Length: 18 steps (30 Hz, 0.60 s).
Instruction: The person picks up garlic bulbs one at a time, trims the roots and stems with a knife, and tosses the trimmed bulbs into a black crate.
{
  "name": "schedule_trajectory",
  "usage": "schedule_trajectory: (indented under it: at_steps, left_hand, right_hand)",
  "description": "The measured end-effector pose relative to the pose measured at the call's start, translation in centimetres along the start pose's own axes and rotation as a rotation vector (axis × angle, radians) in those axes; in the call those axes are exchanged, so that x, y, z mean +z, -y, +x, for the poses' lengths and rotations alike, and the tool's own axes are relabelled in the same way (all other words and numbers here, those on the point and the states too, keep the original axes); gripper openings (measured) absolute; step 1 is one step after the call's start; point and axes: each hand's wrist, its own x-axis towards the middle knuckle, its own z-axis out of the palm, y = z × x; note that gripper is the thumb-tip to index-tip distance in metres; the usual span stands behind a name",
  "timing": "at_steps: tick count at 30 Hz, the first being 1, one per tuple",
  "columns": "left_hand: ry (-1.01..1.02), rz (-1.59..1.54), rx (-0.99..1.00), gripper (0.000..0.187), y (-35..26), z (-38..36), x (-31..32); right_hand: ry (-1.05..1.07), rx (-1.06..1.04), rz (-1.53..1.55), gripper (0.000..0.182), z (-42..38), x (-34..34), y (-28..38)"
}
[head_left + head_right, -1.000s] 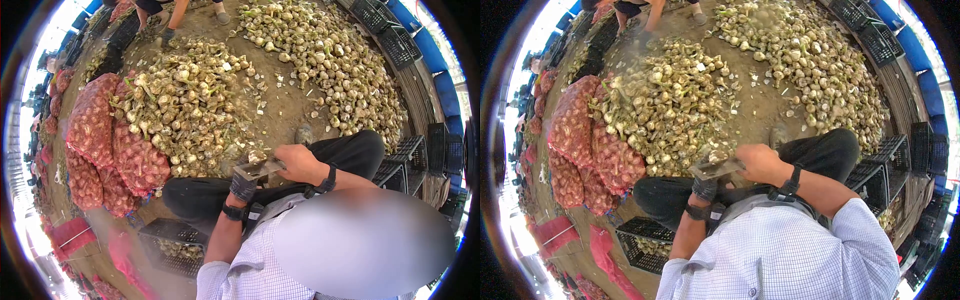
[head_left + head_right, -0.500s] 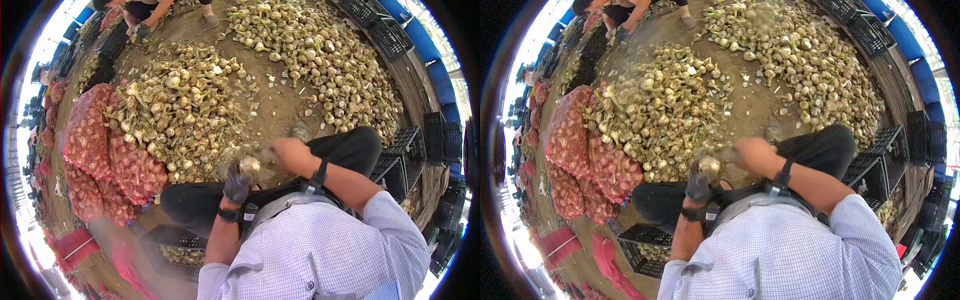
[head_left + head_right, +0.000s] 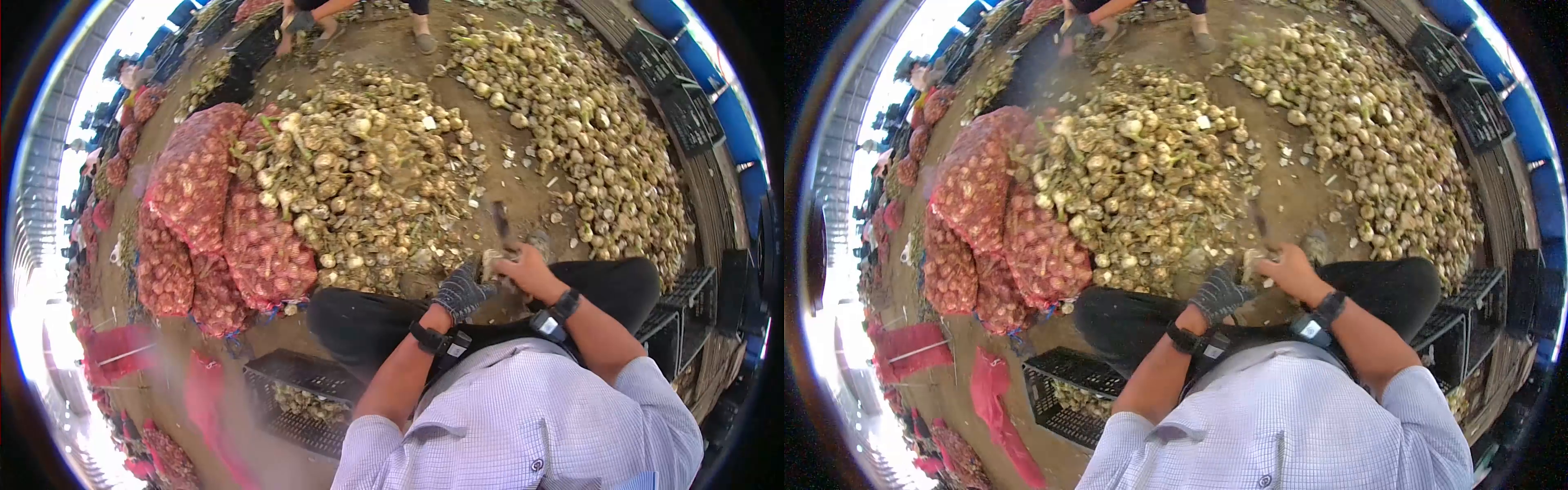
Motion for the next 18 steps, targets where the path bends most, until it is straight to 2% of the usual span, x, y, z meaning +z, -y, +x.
schedule_trajectory:
  at_steps: [2,3,5,6,9,11,12,14,16,18]
  left_hand:
    - [-0.048,-0.02,0.017,0.076,1.8,0.4,-0.9]
    - [-0.13,0.153,0.084,0.077,0.8,0.4,-3.0]
    - [-0.251,0.129,0.107,0.074,2.4,2.2,-6.7]
    - [-0.297,0.089,0.109,0.073,3.8,3.0,-8.9]
    - [-0.465,0.109,0.122,0.067,8.8,5.7,-17.3]
    - [-0.643,0.424,0.032,0.063,10.8,5.6,-23.5]
    - [-0.731,0.61,-0.069,0.064,11.1,5.0,-26.3]
    - [-0.806,0.632,-0.368,0.062,12.9,4.4,-30.8]
    - [-0.861,0.713,-0.502,0.056,15.6,3.8,-34.0]
    - [-0.837,0.71,-0.607,0.053,18.0,4.1,-36.2]
  right_hand:
    - [0.029,0.041,0.242,0.049,1.8,-1.4,-1.9]
    - [-0.068,-0.267,-0.024,0.044,4.1,-4.2,-6.0]
    - [-0.376,-0.24,0.226,0.035,7.4,-7.8,-5.0]
    - [-0.562,0.129,0.731,0.031,6.6,-9.5,-0.9]
    - [-0.498,0.069,0.613,0.032,5.7,-11.7,3.3]
    - [-0.485,0.108,0.384,0.032,6.1,-11.2,1.6]
    - [-0.48,0.128,0.268,0.032,6.2,-10.5,0.3]
    - [-0.447,0.116,0.38,0.034,6.1,-8.0,-2.4]
    - [-0.32,0.172,0.354,0.037,4.9,-5.6,-2.0]
    - [-0.272,0.226,0.11,0.041,4.4,-4.4,-3.0]
